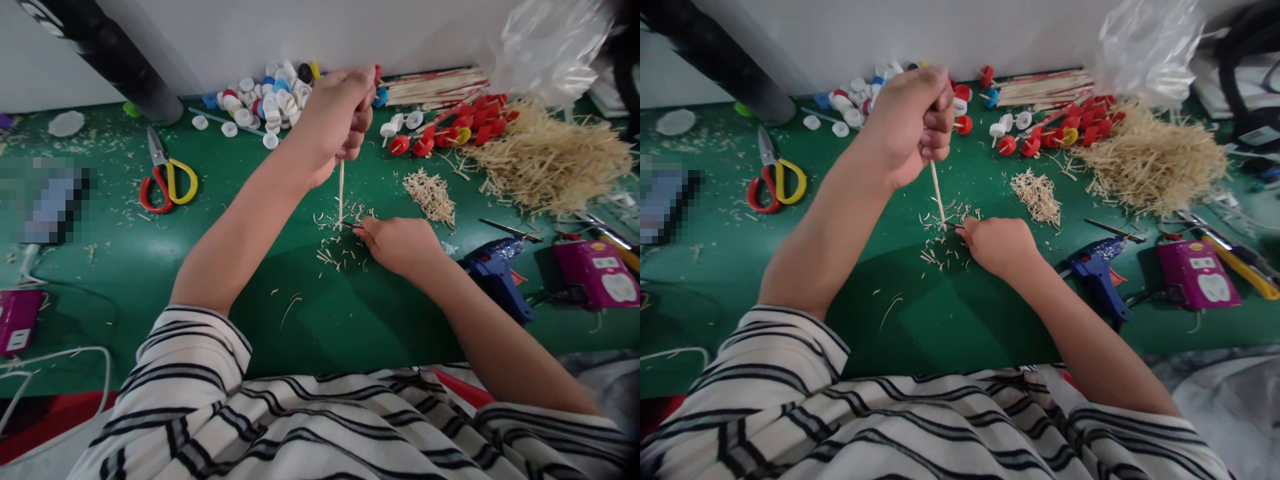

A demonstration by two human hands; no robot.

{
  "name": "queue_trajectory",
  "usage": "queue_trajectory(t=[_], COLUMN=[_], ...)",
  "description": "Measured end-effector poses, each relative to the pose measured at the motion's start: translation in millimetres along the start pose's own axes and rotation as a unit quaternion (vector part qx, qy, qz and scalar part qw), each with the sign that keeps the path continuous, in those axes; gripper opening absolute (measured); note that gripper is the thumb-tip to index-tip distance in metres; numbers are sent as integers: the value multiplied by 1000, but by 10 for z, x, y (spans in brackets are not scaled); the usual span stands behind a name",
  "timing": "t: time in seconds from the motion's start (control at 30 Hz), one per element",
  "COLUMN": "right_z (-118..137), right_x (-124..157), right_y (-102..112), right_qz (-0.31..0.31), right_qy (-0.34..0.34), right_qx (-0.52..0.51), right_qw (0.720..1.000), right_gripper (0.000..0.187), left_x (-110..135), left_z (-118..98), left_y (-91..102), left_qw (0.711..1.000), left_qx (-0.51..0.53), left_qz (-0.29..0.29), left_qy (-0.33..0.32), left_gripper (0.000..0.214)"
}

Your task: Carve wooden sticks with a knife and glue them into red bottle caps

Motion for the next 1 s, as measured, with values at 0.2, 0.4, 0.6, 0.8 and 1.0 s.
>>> queue_trajectory(t=[0.2,0.4,0.6,0.8,1.0], right_z=[-15,-12,92,188,111], right_x=[16,-64,-145,-117,-85], right_y=[-24,161,235,27,132], right_qz=[-2,-69,-130,-35,-83], right_qy=[7,-25,-42,-4,-38], right_qx=[-1,-71,-81,-36,-41], right_qw=[1000,995,987,999,995], right_gripper=[57,62,63,58,65], left_x=[12,36,38,-20,46], left_z=[-4,-8,26,2,-33], left_y=[-2,-26,-73,2,-33], left_qw=[1000,1000,999,1000,999], left_qx=[20,-17,0,-15,-47], left_qz=[-13,-4,33,24,12], left_qy=[14,-5,21,9,-8], left_gripper=[37,41,39,44,49])
Point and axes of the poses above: each hand's wrist, its own x-axis away from the middle knuckle, its own y-axis out of the back of the hand, z = x × y, the point moved 3 cm from there along -x, towards the middle knuckle, and after that the axes turned 1 degree about -z, right-handed, at the moved point
